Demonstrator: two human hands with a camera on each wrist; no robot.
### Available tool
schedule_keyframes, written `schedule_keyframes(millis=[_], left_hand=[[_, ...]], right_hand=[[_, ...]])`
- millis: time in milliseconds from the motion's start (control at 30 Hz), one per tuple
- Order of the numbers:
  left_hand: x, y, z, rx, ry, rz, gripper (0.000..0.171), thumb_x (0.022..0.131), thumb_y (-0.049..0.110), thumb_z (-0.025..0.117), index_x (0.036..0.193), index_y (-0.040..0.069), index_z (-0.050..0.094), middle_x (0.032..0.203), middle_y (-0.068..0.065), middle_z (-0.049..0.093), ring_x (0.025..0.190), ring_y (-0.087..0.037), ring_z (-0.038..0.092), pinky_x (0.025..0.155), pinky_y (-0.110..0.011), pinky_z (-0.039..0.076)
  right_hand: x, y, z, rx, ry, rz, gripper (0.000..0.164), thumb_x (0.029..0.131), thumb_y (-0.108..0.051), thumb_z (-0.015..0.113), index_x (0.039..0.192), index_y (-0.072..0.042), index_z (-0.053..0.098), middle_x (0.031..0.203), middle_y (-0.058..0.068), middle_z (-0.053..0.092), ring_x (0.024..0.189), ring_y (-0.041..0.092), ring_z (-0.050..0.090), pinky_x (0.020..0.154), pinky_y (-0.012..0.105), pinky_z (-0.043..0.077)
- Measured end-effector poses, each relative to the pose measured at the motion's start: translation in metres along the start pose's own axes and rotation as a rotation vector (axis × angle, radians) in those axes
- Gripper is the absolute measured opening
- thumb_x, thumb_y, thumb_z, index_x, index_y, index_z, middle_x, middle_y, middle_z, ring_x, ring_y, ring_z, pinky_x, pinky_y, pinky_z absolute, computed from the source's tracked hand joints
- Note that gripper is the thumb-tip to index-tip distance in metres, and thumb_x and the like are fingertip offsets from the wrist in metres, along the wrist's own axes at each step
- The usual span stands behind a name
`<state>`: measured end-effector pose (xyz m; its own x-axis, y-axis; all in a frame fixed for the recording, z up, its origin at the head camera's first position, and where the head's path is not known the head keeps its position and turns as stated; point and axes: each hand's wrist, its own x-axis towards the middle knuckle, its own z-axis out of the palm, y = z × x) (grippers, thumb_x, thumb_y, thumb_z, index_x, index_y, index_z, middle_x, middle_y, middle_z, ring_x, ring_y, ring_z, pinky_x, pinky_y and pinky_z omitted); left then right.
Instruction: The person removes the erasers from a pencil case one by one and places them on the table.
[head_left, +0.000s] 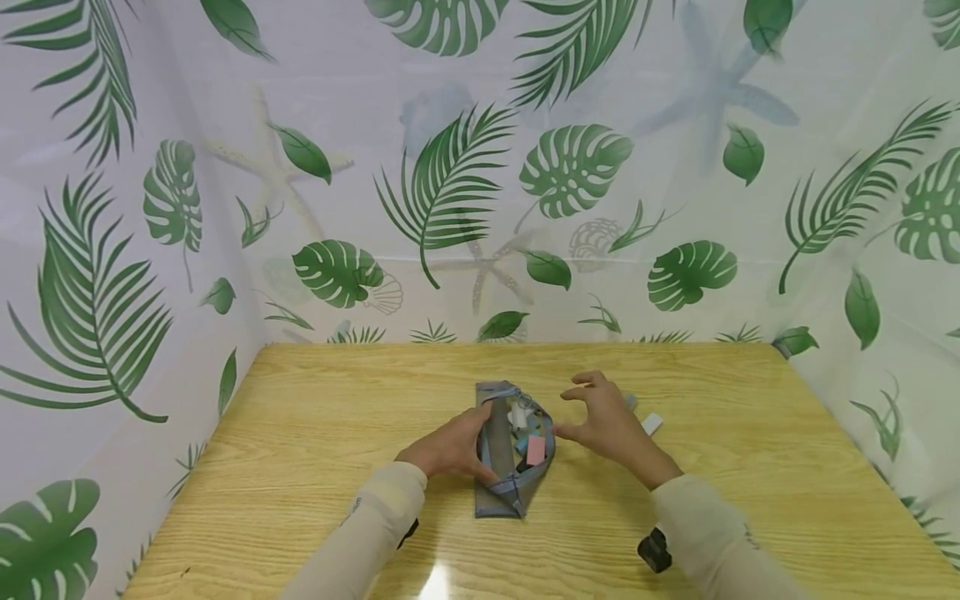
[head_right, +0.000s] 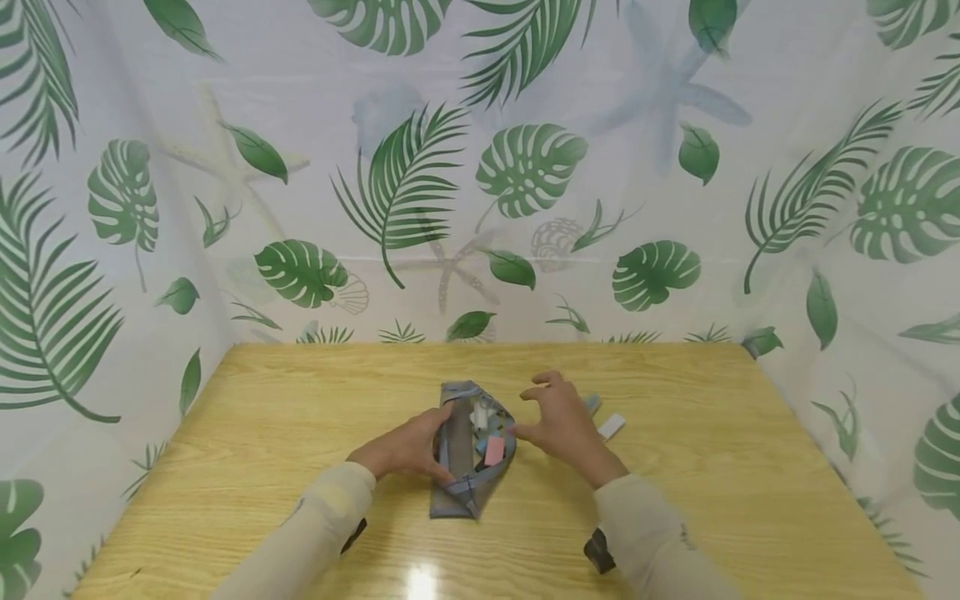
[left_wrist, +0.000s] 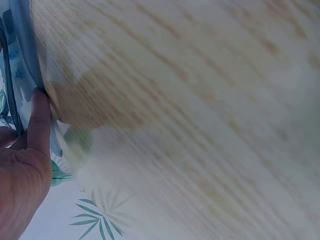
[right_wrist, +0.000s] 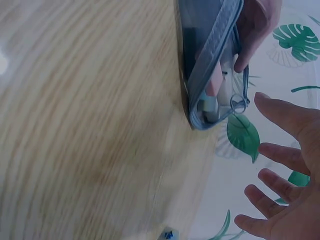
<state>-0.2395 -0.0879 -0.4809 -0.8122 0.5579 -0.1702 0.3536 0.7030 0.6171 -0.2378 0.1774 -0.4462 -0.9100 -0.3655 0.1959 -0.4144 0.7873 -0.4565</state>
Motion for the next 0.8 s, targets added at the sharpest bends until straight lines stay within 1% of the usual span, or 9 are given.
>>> schedule_keyframes(millis=[167,267,367,467,600,800], left_hand=[[0.0,0.002,-0.001,-0.002,0.0,0.002,0.118,0.077,0.029,0.092,0.16,-0.004,0.015,0.161,-0.022,0.029,0.147,-0.034,0.033,0.117,-0.046,0.034],[-0.001,0.002,-0.001,-0.007,0.004,0.005,0.118,0.076,0.029,0.092,0.16,-0.004,0.016,0.16,-0.022,0.03,0.146,-0.034,0.034,0.117,-0.046,0.034],[0.0,0.002,0.0,-0.021,0.006,0.009,0.118,0.077,0.028,0.092,0.16,-0.004,0.016,0.16,-0.021,0.031,0.145,-0.033,0.036,0.116,-0.046,0.035],[0.0,0.001,0.0,-0.03,0.011,0.018,0.118,0.076,0.028,0.092,0.16,-0.004,0.016,0.159,-0.022,0.032,0.144,-0.033,0.037,0.116,-0.046,0.036],[0.001,0.0,0.0,-0.02,0.011,0.02,0.117,0.076,0.028,0.092,0.16,-0.005,0.016,0.159,-0.023,0.032,0.144,-0.033,0.037,0.116,-0.046,0.035],[0.0,0.0,0.0,-0.015,0.013,0.024,0.117,0.077,0.027,0.092,0.16,-0.005,0.016,0.158,-0.023,0.033,0.143,-0.033,0.038,0.116,-0.045,0.036]], right_hand=[[0.001,-0.006,0.008,0.006,-0.037,-0.011,0.052,0.082,-0.028,0.087,0.119,0.006,0.072,0.137,0.027,0.051,0.118,0.047,0.055,0.091,0.058,0.052],[0.001,-0.009,0.014,0.0,-0.046,-0.028,0.051,0.082,-0.031,0.087,0.115,0.005,0.073,0.135,0.026,0.053,0.117,0.046,0.055,0.093,0.058,0.051],[0.0,-0.012,0.018,-0.021,-0.049,-0.048,0.047,0.082,-0.032,0.087,0.111,0.004,0.075,0.132,0.026,0.055,0.116,0.046,0.056,0.094,0.058,0.05],[-0.001,-0.013,0.022,-0.039,-0.056,-0.071,0.043,0.082,-0.029,0.087,0.108,0.004,0.076,0.131,0.026,0.056,0.115,0.045,0.056,0.093,0.058,0.05],[-0.002,-0.013,0.026,-0.048,-0.059,-0.097,0.041,0.079,-0.026,0.089,0.106,0.003,0.077,0.129,0.026,0.057,0.111,0.044,0.058,0.093,0.059,0.049],[-0.002,-0.013,0.03,-0.054,-0.06,-0.122,0.043,0.074,-0.028,0.093,0.102,0.001,0.079,0.127,0.026,0.059,0.11,0.044,0.059,0.095,0.06,0.047]])
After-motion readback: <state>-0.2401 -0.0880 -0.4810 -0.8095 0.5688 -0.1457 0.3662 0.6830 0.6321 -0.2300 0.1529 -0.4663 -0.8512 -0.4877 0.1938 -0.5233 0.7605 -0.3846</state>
